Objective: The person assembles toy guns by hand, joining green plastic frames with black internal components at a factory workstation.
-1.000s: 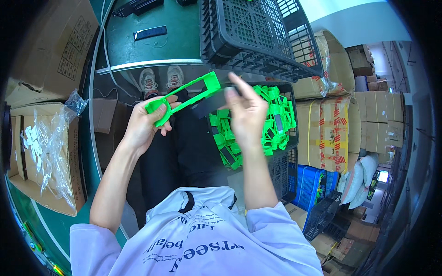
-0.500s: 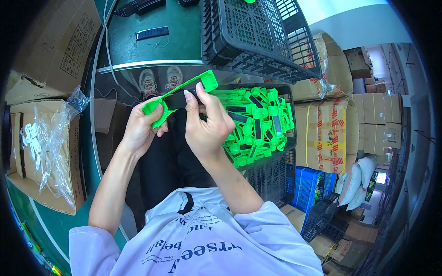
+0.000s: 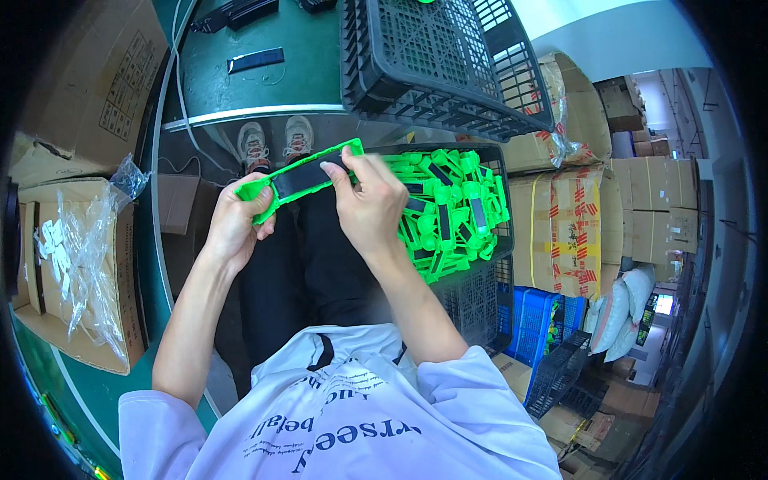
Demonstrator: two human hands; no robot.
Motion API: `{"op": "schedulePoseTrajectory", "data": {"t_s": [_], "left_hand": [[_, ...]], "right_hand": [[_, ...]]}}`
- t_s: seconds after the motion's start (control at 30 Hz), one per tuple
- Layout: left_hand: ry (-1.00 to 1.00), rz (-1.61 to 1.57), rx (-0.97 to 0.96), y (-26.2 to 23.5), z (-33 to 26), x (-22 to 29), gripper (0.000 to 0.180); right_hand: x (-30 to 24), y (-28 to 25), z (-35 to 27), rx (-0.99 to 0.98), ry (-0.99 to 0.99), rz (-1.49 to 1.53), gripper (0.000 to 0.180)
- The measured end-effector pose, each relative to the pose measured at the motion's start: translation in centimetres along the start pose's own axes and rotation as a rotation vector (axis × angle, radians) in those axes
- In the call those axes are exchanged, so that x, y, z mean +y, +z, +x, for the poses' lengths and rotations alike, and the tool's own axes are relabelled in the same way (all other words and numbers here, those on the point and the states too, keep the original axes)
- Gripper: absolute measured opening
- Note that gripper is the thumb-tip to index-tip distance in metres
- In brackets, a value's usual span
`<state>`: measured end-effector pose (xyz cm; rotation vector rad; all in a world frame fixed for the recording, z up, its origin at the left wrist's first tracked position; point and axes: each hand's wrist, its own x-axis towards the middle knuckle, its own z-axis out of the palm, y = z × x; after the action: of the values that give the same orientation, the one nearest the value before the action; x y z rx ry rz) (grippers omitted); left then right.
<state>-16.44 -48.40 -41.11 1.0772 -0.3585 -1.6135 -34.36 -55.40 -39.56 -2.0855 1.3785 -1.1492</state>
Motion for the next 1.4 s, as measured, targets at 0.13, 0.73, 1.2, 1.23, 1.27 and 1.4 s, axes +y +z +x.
{"op": "schedulePoseTrajectory", "data": {"t_s": [0.13,0.73,1.2,1.23,1.27,1.4], "left_hand": [[-0.006,0.047,-0.005,-0.2,-0.2,0.4,0.007],[0.086,0.372,0.172,1.1,-0.5,1.1,0.015],[0.107,0.334,0.187,1.2,-0.8,0.9,0.014],[0.064,0.317,0.181,1.1,-0.8,1.0,0.014],[0.065,0.317,0.181,0.9,-0.7,0.9,0.014],[-0.039,0.215,-0.002,0.3,-0.4,0.7,0.014]], "right_hand": [[-1.0,-3.1,3.0,-0.027,-0.128,-0.359,0.032],[-0.1,-3.9,5.3,-0.76,0.394,0.008,0.031],[-0.2,-4.1,4.8,-0.755,0.341,-0.055,0.029],[-0.6,-4.1,4.3,-0.751,0.169,0.019,0.035],[-1.1,-4.1,3.9,-0.742,-0.003,0.092,0.043],[-1.3,-5.5,3.4,-0.811,-0.194,-0.171,0.049]]}}
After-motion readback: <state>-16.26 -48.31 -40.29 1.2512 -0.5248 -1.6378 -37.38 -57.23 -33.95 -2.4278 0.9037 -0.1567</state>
